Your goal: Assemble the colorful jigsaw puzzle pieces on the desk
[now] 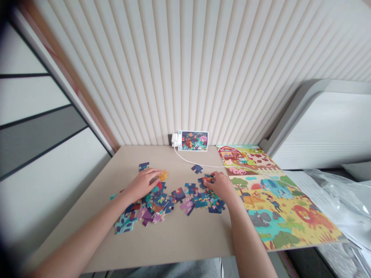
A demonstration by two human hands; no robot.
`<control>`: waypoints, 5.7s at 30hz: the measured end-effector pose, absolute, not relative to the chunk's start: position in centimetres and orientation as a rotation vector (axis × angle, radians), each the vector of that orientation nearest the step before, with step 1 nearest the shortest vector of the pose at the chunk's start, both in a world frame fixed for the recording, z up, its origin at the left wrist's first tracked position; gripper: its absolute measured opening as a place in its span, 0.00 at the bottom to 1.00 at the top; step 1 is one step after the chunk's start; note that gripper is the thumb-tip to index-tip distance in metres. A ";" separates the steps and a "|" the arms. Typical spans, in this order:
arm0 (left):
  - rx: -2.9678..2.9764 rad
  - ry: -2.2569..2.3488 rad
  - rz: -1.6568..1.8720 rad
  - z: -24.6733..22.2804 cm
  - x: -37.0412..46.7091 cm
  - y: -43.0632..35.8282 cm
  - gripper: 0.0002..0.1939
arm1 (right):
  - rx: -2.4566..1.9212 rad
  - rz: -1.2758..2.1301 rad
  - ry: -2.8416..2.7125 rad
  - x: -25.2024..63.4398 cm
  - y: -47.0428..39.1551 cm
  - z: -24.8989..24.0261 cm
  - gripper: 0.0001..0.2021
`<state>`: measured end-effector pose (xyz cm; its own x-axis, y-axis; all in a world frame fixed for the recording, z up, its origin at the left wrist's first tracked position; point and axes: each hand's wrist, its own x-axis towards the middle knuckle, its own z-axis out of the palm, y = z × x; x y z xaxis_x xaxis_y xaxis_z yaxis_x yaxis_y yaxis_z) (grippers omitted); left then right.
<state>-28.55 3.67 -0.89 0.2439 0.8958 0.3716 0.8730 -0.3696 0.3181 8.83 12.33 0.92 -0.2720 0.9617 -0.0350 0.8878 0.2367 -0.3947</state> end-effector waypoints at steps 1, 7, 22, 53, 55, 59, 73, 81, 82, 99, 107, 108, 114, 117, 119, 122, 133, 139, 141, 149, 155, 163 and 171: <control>2.424 1.746 0.785 -0.9 -28.5 3.7 0.15 | -1.752 0.503 -2.281 8.9 12.4 0.9 0.28; 2.340 1.712 0.907 -1.3 -28.4 3.6 0.24 | -1.716 0.561 -2.184 8.6 12.3 1.4 0.24; 2.374 1.650 1.019 0.5 -28.3 1.9 0.17 | -1.190 1.000 -1.760 7.3 12.5 2.5 0.23; 2.602 1.395 0.862 1.6 -28.1 0.7 0.22 | -1.221 0.974 -1.823 6.9 12.1 2.6 0.19; 2.617 1.396 0.832 1.7 -28.0 0.7 0.20 | -1.235 0.941 -1.830 6.9 12.2 2.5 0.21; 2.651 1.377 0.711 1.9 -28.0 0.9 0.19 | -1.241 0.930 -1.839 7.0 12.4 2.2 0.20; 2.685 1.295 0.526 1.9 -28.0 1.0 0.21 | -1.307 0.869 -1.826 7.1 12.5 2.1 0.21; 2.661 1.297 0.525 2.4 -27.8 0.8 0.18 | -1.393 0.504 -1.672 6.9 12.8 2.5 0.19; 2.660 1.286 0.530 2.4 -27.9 0.8 0.18 | -1.357 0.538 -1.679 6.5 12.8 2.2 0.19; 2.375 2.176 0.668 -0.3 -32.0 2.5 0.19 | -1.181 0.252 -2.290 2.6 13.8 0.5 0.12; 2.288 2.250 0.537 -1.3 -32.9 2.9 0.21 | -1.084 0.175 -2.506 1.2 11.3 0.7 0.17; 2.290 2.228 0.539 -1.4 -32.9 3.0 0.22 | -1.080 0.163 -2.528 1.1 11.2 0.7 0.17; 2.289 2.124 0.574 -1.7 -33.5 3.2 0.24 | -1.091 0.140 -2.569 1.0 11.4 0.4 0.18; 2.289 2.125 0.559 -1.8 -33.6 3.2 0.24 | -1.091 0.167 -2.573 1.2 11.6 0.5 0.18; 2.289 2.123 0.564 -1.7 -33.6 3.2 0.24 | -1.079 0.183 -2.580 1.3 11.7 0.6 0.18; 2.276 2.112 0.577 -1.6 -33.5 3.1 0.24 | -1.066 0.201 -2.592 1.4 11.8 0.7 0.19; 2.308 2.136 0.528 -1.2 -33.2 2.9 0.23 | -1.021 0.180 -2.552 1.4 11.8 0.8 0.17; 2.292 2.128 0.550 -1.1 -33.0 2.9 0.23 | -0.981 0.186 -2.574 1.3 11.8 0.9 0.17; 2.303 2.130 0.540 -1.1 -33.0 2.9 0.23 | -0.981 0.183 -2.576 1.2 11.9 0.8 0.17; 2.337 2.145 0.492 -1.2 -33.0 2.8 0.24 | -1.114 0.147 -2.538 2.1 12.1 0.8 0.18; 2.333 2.143 0.484 -1.1 -33.0 2.9 0.23 | -1.153 0.213 -2.573 3.8 11.8 0.7 0.18; 2.312 2.174 0.488 -0.9 -33.0 2.8 0.23 | -1.367 0.223 -2.307 5.9 13.0 0.7 0.14; 2.314 2.158 0.503 -1.0 -33.0 2.9 0.23 | -1.358 0.400 -2.251 7.2 15.4 -0.7 0.18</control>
